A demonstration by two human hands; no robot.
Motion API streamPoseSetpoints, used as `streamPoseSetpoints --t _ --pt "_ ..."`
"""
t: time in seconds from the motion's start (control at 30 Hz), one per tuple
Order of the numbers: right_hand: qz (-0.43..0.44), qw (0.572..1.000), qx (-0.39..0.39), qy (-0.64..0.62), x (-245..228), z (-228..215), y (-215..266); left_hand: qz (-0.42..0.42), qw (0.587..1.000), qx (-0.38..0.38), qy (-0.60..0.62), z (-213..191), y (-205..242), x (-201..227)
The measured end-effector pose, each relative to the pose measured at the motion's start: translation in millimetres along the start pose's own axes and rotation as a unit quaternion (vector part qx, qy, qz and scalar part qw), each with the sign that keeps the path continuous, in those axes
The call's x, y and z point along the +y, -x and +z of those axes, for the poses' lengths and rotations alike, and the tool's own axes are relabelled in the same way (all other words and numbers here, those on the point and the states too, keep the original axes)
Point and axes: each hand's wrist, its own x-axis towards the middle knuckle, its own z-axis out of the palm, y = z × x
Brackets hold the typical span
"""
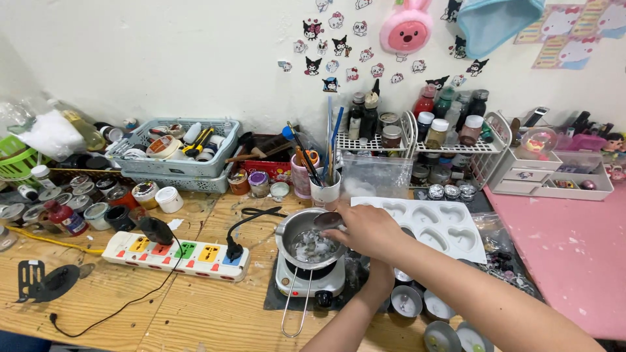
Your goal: Preparing small metal tea light cups by placing materials into them with a spoon.
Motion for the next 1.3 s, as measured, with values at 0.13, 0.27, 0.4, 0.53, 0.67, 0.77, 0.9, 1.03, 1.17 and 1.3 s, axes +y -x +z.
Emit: streamPoseSetpoints --t 0.13,0.27,0.4,0.53,0.67,0.77,0.9,1.03,1.17,1.3 --pt "0.057 0.996 -0.062 -0.01 -2 -19 2 -0.073 0.991 -0.002 0.114 12 7 30" --pt "0.015 0.993 0.015 -0.12 30 -41 16 -0.104 0.973 -0.007 0.205 49 22 99" --pt "-0.008 0.995 0.065 -0.076 49 -77 54 -0.003 0.956 -0.138 0.258 51 22 109" --pt "0.139 0.99 0.013 -0.024 40 -78 84 -0.022 0.965 -0.061 0.253 61 29 121" --pt "0.219 0.974 -0.042 -0.04 63 -33 100 0.062 0.972 -0.112 0.196 66 33 124" --pt "0.169 0.985 0.022 -0.041 66 -25 105 -0.022 0.984 -0.1 0.149 76 37 150" --pt "0.141 0.988 0.044 0.034 68 -22 105 -0.126 0.967 -0.158 0.154 42 21 109" --pt "0.118 0.99 0.065 -0.048 50 -54 110 -0.127 0.984 -0.077 0.095 68 31 144" --pt "0.147 0.988 0.029 0.021 40 -54 116 -0.046 0.99 -0.075 0.113 57 26 130" --pt "0.12 0.969 0.007 0.214 43 -17 118 0.019 0.993 -0.061 0.099 61 29 126"
